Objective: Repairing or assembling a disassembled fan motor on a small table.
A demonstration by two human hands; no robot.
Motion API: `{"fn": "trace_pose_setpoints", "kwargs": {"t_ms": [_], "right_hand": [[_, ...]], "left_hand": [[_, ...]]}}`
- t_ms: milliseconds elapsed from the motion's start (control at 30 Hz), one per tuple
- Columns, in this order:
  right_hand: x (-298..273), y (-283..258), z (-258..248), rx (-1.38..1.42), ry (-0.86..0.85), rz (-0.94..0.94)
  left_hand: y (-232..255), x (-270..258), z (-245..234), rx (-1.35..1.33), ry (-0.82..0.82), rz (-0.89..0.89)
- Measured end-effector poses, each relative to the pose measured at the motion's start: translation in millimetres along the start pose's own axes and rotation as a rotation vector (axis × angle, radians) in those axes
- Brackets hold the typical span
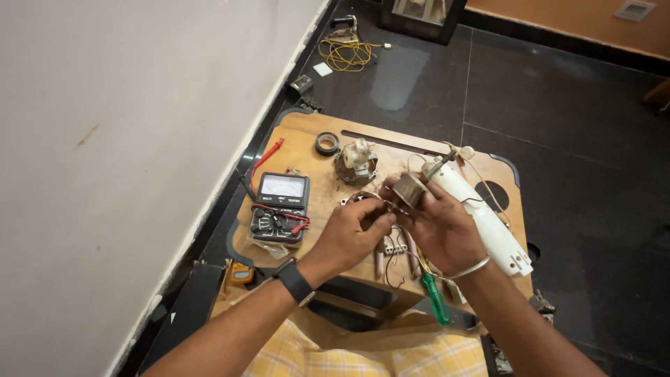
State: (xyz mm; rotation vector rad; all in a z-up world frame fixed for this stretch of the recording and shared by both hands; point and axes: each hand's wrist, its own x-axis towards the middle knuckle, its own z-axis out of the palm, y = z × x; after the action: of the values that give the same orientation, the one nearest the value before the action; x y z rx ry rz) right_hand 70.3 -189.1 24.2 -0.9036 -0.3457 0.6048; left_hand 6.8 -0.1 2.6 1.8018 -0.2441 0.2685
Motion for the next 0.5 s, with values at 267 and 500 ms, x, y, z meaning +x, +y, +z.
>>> {"fn": "trace_pose_setpoints", "kwargs": {"t_ms": [267, 500], "right_hand": [[-10.9, -14.3, 34.2, -0.663, 0.608, 0.148], [-3.5, -11.4, 32.0, 0.168, 0.149, 0.076]], "left_hand": [[-7.4, 0.4, -4.5, 0.024, 0.091, -0.010], [-9.9, -3.4, 3.3, 0.070, 0.099, 0.072]]}}
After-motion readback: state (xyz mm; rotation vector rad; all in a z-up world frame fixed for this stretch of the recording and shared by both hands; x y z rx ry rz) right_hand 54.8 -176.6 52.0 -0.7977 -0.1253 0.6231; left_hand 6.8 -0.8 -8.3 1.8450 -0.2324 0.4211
